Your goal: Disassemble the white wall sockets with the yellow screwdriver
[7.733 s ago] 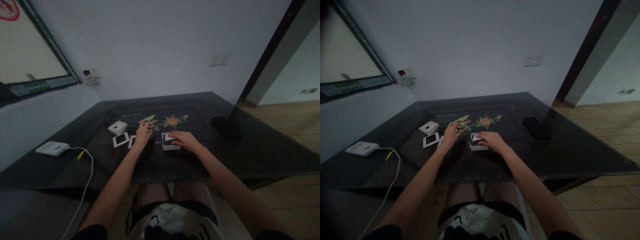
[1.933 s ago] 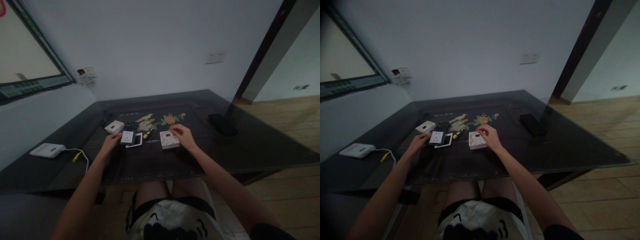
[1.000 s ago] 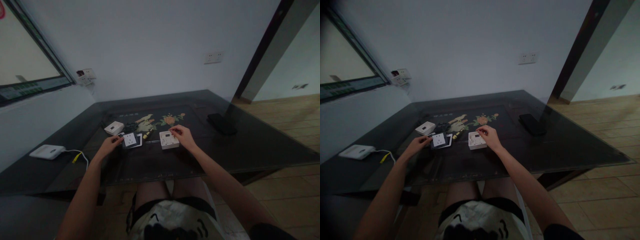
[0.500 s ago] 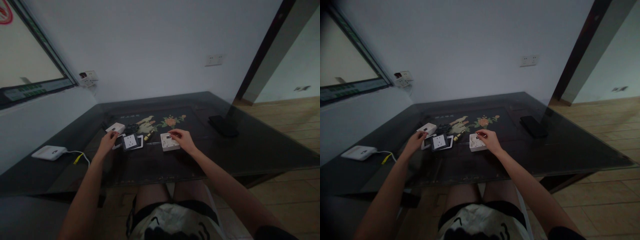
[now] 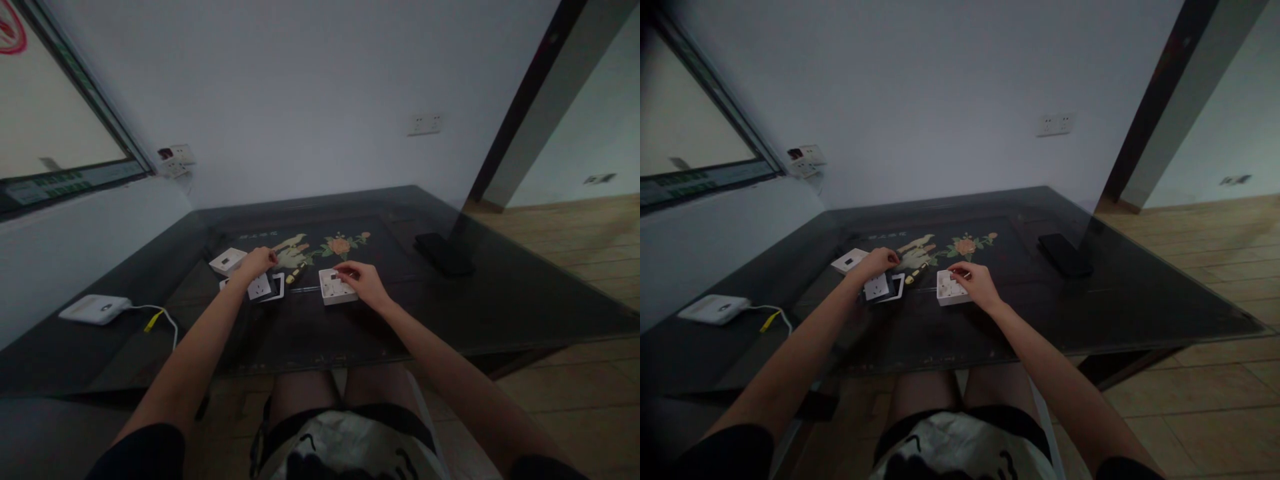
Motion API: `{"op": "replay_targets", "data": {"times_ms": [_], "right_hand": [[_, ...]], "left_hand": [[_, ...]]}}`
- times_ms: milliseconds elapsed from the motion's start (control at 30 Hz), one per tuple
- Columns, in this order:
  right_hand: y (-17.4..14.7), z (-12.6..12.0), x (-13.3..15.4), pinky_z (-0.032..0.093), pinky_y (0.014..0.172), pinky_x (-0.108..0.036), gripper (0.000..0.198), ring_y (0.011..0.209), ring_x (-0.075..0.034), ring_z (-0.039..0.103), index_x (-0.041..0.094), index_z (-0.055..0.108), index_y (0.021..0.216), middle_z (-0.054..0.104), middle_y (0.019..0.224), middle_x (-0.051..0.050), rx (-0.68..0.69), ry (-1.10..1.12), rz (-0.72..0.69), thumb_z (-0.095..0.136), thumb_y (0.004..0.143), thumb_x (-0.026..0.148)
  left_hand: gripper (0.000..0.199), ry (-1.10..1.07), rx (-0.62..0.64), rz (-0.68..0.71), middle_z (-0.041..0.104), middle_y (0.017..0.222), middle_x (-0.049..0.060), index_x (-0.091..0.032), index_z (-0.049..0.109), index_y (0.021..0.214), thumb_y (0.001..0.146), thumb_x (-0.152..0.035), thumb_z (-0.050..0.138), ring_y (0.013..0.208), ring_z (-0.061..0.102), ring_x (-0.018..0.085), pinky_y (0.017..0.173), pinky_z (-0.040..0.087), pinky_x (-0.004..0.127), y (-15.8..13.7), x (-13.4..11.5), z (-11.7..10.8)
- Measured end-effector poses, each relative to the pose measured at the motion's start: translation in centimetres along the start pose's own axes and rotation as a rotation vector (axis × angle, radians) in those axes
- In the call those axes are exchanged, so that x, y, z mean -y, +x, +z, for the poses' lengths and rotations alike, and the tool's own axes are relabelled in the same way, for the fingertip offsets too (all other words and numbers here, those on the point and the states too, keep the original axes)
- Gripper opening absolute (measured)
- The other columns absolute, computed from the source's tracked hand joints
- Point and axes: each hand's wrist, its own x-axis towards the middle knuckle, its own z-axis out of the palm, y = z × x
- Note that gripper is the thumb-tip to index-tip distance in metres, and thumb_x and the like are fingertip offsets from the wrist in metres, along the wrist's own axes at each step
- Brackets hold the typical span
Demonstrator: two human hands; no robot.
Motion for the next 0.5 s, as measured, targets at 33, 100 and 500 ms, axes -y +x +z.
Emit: {"op": "replay_targets", "data": {"times_ms": [33, 100, 500], "right_hand": [[0.0, 0.0, 0.0, 0.050, 0.064, -0.026, 0.016, 0.074, -0.016, 0.066, 0.018, 0.072, 0.091, 0.072, 0.080, -0.005, -0.002, 0.012, 0.001, 0.063, 0.077, 0.019], [0.1, 0.2, 0.2, 0.051, 0.063, -0.025, 0.017, 0.072, -0.015, 0.066, 0.019, 0.071, 0.092, 0.071, 0.079, -0.004, 0.000, 0.048, 0.013, 0.064, 0.076, 0.019], [10.5, 8.1, 1.1, 0.050, 0.073, -0.028, 0.012, 0.073, -0.017, 0.067, 0.018, 0.071, 0.087, 0.072, 0.072, -0.003, 0.291, -0.259, 0.074, 0.063, 0.078, 0.016]], "left_hand": [[0.017, 0.002, -0.004, -0.008, 0.074, 0.084, 0.007, -0.021, 0.074, 0.076, 0.066, -0.016, 0.061, 0.077, 0.066, 0.021, 0.066, 0.045, 0.026, 0.0, 0.2, 0.1], [0.019, 0.003, -0.021, -0.022, 0.074, 0.084, 0.007, -0.022, 0.074, 0.079, 0.067, -0.017, 0.061, 0.077, 0.066, 0.021, 0.065, 0.045, 0.026, -0.1, 0.5, 0.0], [0.025, -0.139, -0.290, 0.025, 0.073, 0.091, 0.007, -0.019, 0.068, 0.098, 0.085, -0.029, 0.049, 0.085, 0.066, 0.021, 0.071, 0.045, 0.027, -5.4, -3.2, 0.4]]}}
